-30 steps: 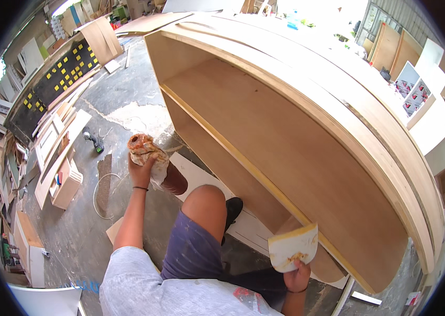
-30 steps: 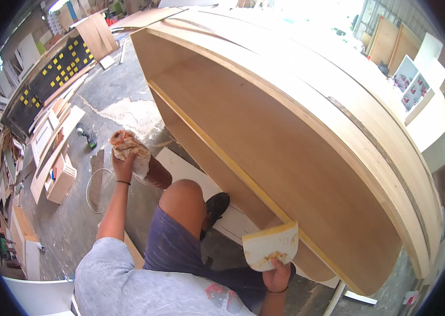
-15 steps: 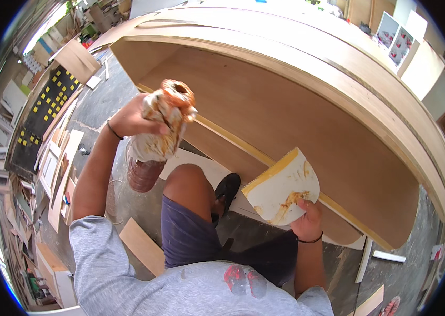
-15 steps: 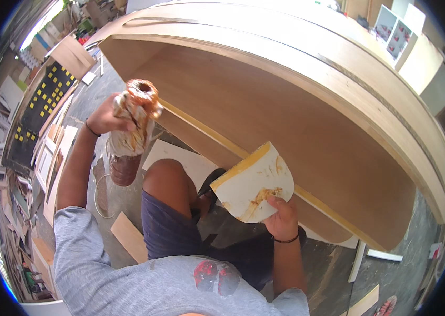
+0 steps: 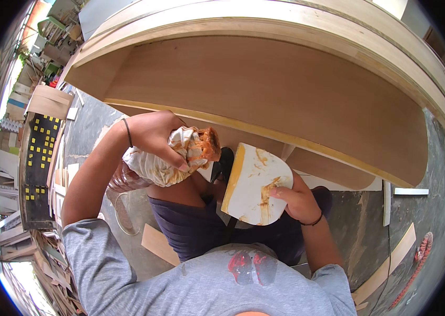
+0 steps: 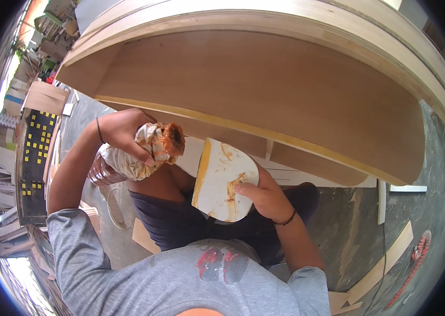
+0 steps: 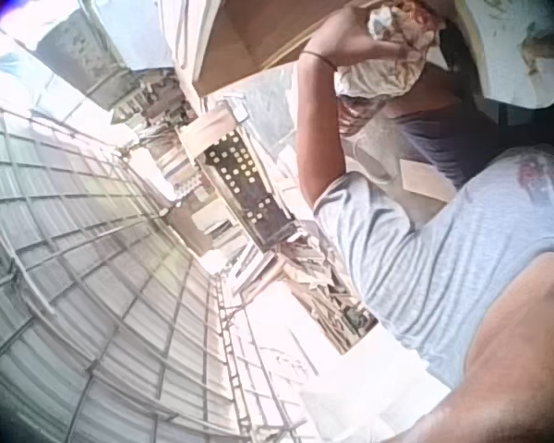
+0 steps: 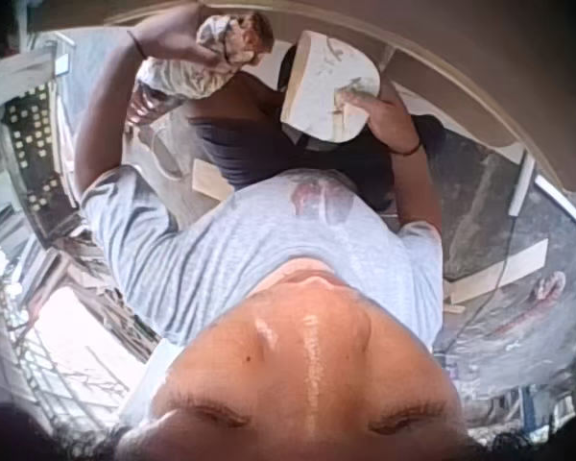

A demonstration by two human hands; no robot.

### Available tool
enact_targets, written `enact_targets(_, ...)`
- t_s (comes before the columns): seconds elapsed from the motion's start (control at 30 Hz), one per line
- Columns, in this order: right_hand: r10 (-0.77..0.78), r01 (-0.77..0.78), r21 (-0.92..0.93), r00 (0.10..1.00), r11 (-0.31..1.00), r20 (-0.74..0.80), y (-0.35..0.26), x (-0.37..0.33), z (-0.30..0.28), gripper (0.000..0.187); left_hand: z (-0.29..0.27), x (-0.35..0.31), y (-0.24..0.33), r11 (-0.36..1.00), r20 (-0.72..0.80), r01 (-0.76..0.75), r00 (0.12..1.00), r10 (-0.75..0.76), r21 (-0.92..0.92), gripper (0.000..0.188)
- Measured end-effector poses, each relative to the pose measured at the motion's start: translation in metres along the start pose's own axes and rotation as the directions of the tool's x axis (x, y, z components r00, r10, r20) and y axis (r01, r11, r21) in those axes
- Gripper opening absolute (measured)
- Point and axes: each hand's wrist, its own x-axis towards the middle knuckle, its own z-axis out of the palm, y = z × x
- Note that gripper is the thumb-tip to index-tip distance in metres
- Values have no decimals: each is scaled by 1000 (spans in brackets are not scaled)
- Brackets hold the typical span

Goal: The person applies adhesive to the edge of a curved wooden shelf unit using a spatula, then measures the edge with a tape measure and manually applies a thin flexible wood strip to the glued surface.

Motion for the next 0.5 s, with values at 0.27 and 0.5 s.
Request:
enact_targets(0.27,4,-1,-69,999,998,45,8,-4,13,57,-3,8,28,992,172,82,980,-98,99,79)
enact_targets(0.5,-22,30,-102,997,994,76,12,-2,17,54,-6,16,44,986,194,65,976,-95,154,75)
